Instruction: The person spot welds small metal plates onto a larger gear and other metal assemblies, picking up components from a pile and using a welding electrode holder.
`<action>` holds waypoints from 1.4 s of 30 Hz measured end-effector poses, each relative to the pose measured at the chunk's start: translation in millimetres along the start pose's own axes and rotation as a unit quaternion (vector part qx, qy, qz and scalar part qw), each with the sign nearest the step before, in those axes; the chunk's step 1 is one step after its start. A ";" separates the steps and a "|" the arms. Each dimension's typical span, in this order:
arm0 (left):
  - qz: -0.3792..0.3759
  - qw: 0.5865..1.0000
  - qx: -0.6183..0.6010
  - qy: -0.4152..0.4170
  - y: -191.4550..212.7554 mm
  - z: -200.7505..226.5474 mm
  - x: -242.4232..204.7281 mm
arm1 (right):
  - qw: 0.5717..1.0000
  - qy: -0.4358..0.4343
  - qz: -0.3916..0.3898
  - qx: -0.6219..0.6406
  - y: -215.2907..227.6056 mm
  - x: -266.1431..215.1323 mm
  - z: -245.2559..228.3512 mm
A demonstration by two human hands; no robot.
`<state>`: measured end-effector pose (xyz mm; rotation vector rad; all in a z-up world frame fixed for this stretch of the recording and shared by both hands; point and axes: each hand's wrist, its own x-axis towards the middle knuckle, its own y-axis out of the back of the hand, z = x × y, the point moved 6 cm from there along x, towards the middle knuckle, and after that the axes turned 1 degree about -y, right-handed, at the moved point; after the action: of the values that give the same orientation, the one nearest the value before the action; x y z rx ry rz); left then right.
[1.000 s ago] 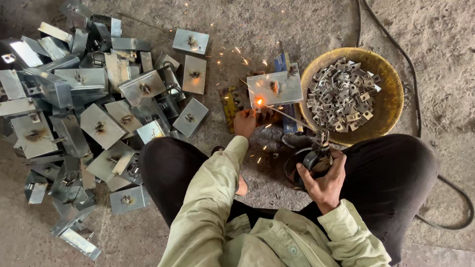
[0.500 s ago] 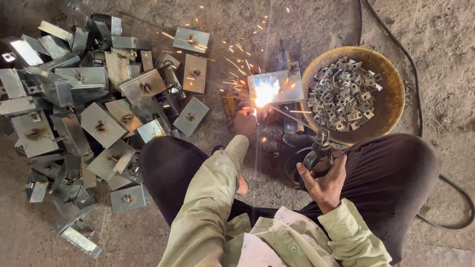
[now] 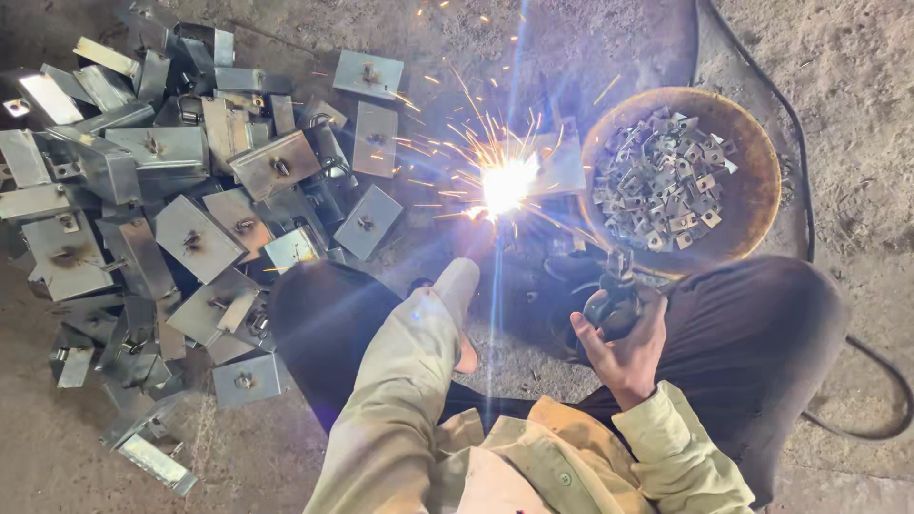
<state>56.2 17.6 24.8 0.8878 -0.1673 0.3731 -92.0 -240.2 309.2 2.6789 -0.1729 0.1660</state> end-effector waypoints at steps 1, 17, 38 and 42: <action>-0.036 0.967 -0.180 0.177 -9.0 -12.7 -4.1 | 1.000 -0.009 -0.002 0.001 -0.5 -0.2 1.1; -0.118 0.930 -0.196 0.288 -7.8 -16.5 -13.5 | 0.993 0.105 0.042 -0.044 0.9 -7.0 12.4; -0.025 0.980 -0.183 0.075 41.7 -2.0 97.8 | 0.980 -0.015 0.163 0.117 24.3 -5.5 34.6; -0.159 0.979 0.001 0.125 20.8 -6.4 109.8 | 0.979 -0.003 0.176 0.104 27.7 -2.4 35.3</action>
<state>149.4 61.7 68.3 0.8458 0.2060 0.1820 -95.3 -280.2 289.2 2.8318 -0.6676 0.3012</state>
